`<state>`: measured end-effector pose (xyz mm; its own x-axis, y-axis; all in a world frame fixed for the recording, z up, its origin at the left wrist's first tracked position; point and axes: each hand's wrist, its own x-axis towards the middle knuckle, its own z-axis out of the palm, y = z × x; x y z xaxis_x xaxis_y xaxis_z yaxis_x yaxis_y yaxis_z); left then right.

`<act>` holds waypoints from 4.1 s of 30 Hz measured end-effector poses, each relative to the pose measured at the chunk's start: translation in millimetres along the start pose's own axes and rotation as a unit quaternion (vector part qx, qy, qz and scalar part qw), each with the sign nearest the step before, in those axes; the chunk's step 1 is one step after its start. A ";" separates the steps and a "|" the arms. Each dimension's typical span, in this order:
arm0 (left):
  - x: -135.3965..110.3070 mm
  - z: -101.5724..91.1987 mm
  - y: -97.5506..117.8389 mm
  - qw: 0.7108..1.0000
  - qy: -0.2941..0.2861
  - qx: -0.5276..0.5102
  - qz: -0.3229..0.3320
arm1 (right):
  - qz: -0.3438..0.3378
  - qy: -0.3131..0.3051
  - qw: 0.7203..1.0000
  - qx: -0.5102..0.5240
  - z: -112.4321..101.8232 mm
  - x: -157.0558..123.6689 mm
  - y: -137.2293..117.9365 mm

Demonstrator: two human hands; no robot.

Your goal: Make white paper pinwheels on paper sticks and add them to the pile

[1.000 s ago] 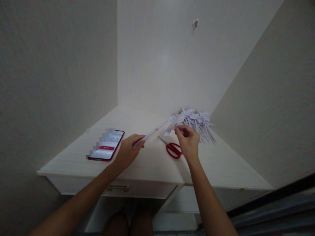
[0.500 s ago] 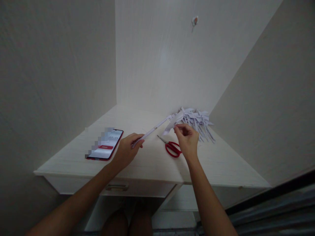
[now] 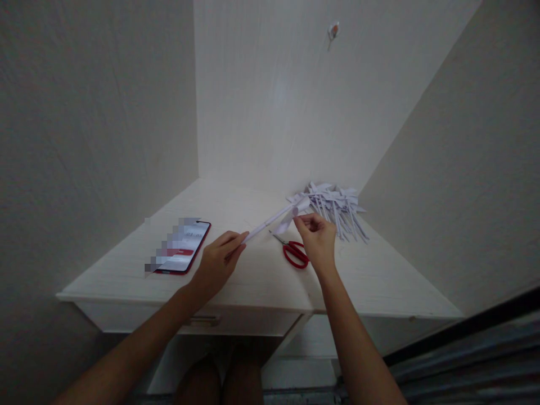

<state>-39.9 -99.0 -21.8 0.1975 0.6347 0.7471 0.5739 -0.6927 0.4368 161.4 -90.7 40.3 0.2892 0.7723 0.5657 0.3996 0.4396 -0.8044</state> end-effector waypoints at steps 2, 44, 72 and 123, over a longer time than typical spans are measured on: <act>-2.5 1.3 -1.7 1.000 0.006 0.012 0.019 | 0.009 -0.002 1.000 0.015 0.3 -1.3 0.9; 1.0 -13.9 -1.7 0.996 -0.045 -0.054 0.060 | -0.030 0.083 0.990 0.114 14.8 -28.9 -0.6; 8.4 8.2 17.8 0.857 -0.128 -0.409 -0.285 | 0.088 0.033 0.992 0.085 10.2 -21.1 -12.2; -6.4 51.9 30.2 0.857 -0.081 -0.402 -0.310 | 0.055 -0.139 0.987 -0.058 15.1 -84.0 42.7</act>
<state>17.5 -106.3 -39.4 0.1985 0.9607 0.1943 -0.1126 -0.1745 0.9782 141.0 -129.8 -44.3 0.0927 0.9153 0.3920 0.4812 0.3034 -0.8224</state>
